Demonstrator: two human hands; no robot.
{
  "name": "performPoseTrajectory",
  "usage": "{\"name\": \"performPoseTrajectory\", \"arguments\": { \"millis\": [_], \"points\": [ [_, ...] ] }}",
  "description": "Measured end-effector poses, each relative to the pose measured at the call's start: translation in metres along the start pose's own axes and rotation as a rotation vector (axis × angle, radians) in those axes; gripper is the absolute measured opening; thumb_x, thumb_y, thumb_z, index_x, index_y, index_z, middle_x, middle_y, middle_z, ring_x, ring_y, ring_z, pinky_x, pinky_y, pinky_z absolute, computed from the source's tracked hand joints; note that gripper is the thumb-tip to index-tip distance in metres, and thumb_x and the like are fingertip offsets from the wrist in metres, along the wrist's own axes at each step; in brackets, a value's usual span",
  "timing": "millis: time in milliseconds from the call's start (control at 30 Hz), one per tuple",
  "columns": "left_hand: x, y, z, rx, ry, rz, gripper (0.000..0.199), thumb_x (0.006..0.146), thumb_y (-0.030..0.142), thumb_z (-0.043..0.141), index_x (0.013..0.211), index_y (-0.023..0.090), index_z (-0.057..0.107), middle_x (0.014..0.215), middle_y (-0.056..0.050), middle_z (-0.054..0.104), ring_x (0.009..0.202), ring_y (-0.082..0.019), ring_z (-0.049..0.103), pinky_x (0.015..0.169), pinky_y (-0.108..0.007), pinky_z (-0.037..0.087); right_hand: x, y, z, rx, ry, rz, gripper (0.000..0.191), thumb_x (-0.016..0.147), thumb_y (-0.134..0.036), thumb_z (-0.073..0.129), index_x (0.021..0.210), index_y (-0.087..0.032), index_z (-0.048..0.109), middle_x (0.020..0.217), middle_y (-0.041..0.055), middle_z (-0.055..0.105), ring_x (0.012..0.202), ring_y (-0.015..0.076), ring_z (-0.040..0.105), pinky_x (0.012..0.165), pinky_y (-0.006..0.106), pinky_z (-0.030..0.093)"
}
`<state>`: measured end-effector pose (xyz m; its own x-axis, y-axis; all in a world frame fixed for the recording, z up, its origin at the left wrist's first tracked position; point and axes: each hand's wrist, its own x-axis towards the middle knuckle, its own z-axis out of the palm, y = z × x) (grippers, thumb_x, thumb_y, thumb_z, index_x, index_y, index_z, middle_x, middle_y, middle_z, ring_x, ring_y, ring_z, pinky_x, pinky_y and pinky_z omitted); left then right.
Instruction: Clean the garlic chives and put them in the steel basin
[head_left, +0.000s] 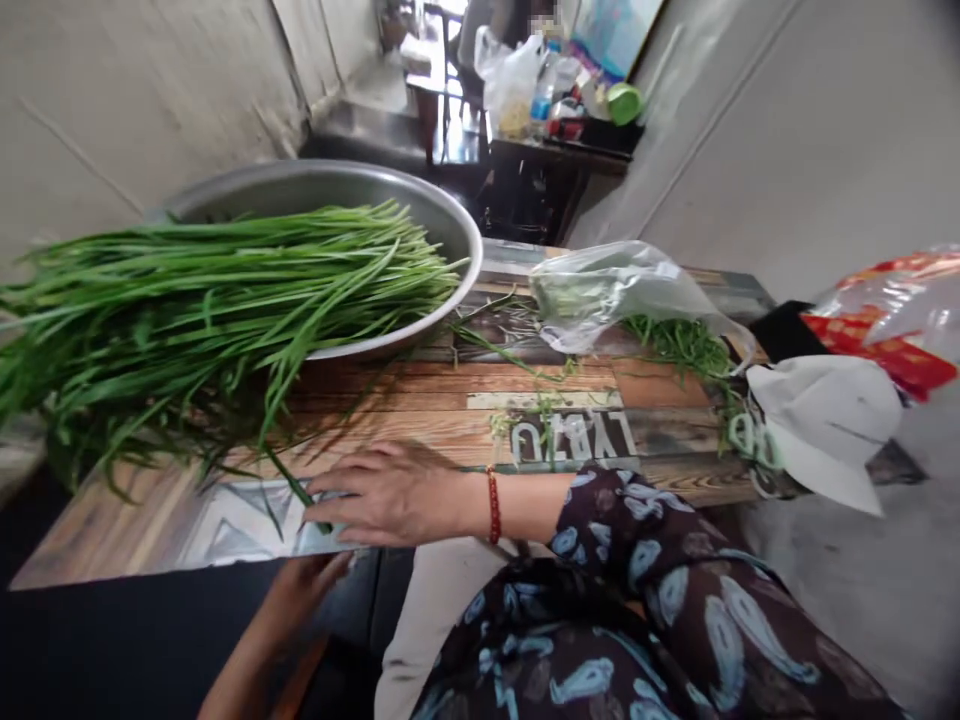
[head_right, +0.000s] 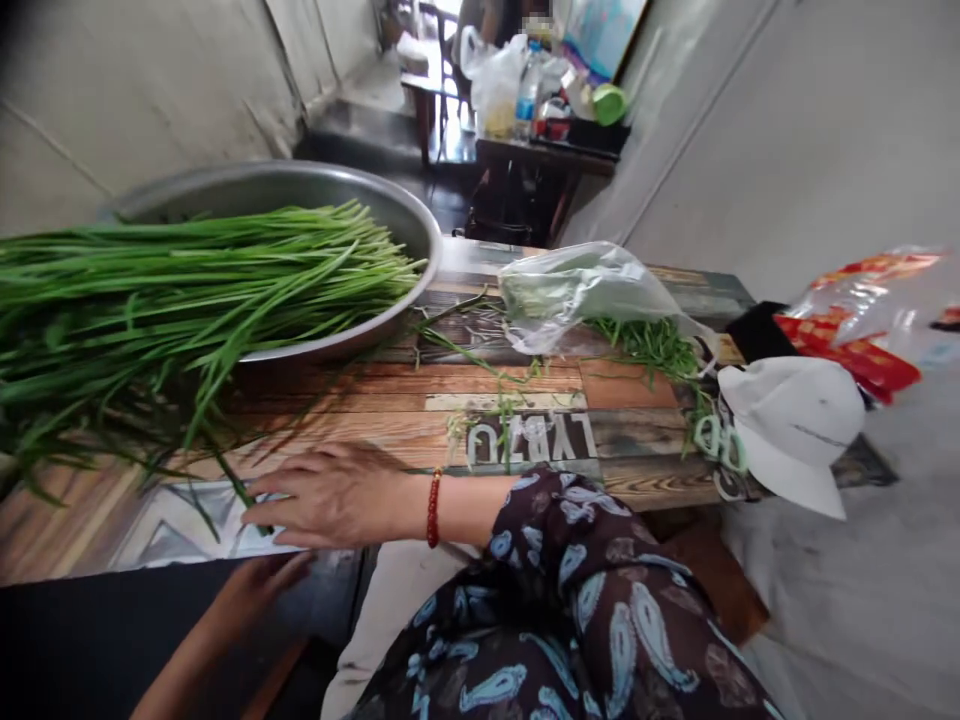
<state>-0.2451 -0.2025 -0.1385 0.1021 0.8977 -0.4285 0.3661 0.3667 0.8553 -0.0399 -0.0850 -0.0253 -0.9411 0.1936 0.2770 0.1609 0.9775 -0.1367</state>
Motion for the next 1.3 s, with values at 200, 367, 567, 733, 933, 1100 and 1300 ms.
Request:
{"name": "performPoseTrajectory", "arguments": {
  "millis": [200,367,567,733,933,1100,1300],
  "points": [
    [-0.048,0.084,-0.002,0.094,-0.188,-0.01,0.029,0.079,0.057,0.067,0.097,0.038,0.08,0.086,0.001,0.079,0.072,-0.025,0.072,0.07,-0.038,0.061,-0.067,0.049,-0.043,0.22,0.37,0.226,0.032,0.103,-0.029,0.046,0.123,-0.016,0.067,0.125,0.0099,0.071,0.116,0.0161,0.064,0.101,0.031,0.05],
    [-0.001,0.202,0.027,0.114,-0.078,0.262,0.033,0.082,0.048,0.069,0.103,0.023,0.077,0.085,-0.008,0.077,0.068,-0.023,0.07,0.067,-0.036,0.061,-0.18,0.108,-0.075,0.169,0.713,0.742,0.026,0.098,-0.03,0.051,0.095,-0.02,0.075,0.093,0.0074,0.075,0.088,0.0179,0.069,0.085,0.032,0.055],
    [0.121,0.278,0.115,0.501,0.191,0.853,0.029,0.082,0.03,0.071,0.109,0.022,0.075,0.119,-0.013,0.069,0.112,-0.029,0.066,0.102,-0.048,0.053,-0.248,0.163,-0.1,0.229,0.823,1.128,0.03,0.091,-0.029,0.051,0.104,-0.016,0.074,0.103,0.0108,0.077,0.091,0.0207,0.07,0.088,0.035,0.054],
    [0.186,0.304,0.179,0.707,0.212,0.85,0.049,0.073,0.022,0.081,0.121,0.028,0.072,0.15,-0.014,0.05,0.138,-0.039,0.048,0.114,-0.061,0.039,-0.221,0.194,-0.115,0.452,0.803,1.167,0.039,0.087,-0.027,0.055,0.123,-0.013,0.066,0.107,0.0098,0.076,0.08,0.0164,0.069,0.075,0.028,0.055],
    [0.212,0.297,0.165,0.317,0.327,0.842,0.048,0.083,0.016,0.063,0.131,0.014,0.062,0.134,-0.018,0.061,0.124,-0.029,0.06,0.11,-0.046,0.047,-0.198,0.209,-0.148,0.314,0.597,1.06,0.03,0.093,-0.034,0.054,0.102,-0.012,0.073,0.097,0.0071,0.075,0.077,0.0147,0.067,0.077,0.025,0.052],
    [0.196,0.29,0.143,0.155,0.486,0.825,0.043,0.089,0.027,0.057,0.13,0.015,0.061,0.14,-0.017,0.055,0.099,-0.022,0.068,0.082,-0.033,0.059,-0.209,0.217,-0.154,-0.118,0.221,1.092,0.037,0.098,-0.036,0.048,0.095,-0.01,0.075,0.095,0.0142,0.076,0.092,0.0242,0.068,0.088,0.033,0.05],
    [0.19,0.276,0.145,0.165,0.599,0.848,0.04,0.091,0.03,0.056,0.127,0.015,0.062,0.139,-0.017,0.057,0.124,-0.027,0.059,0.087,-0.035,0.059,-0.197,0.225,-0.134,-0.261,0.006,1.007,0.042,0.092,-0.023,0.057,0.132,-0.011,0.063,0.13,0.0182,0.069,0.116,0.0287,0.063,0.103,0.039,0.046]
  ]
}}
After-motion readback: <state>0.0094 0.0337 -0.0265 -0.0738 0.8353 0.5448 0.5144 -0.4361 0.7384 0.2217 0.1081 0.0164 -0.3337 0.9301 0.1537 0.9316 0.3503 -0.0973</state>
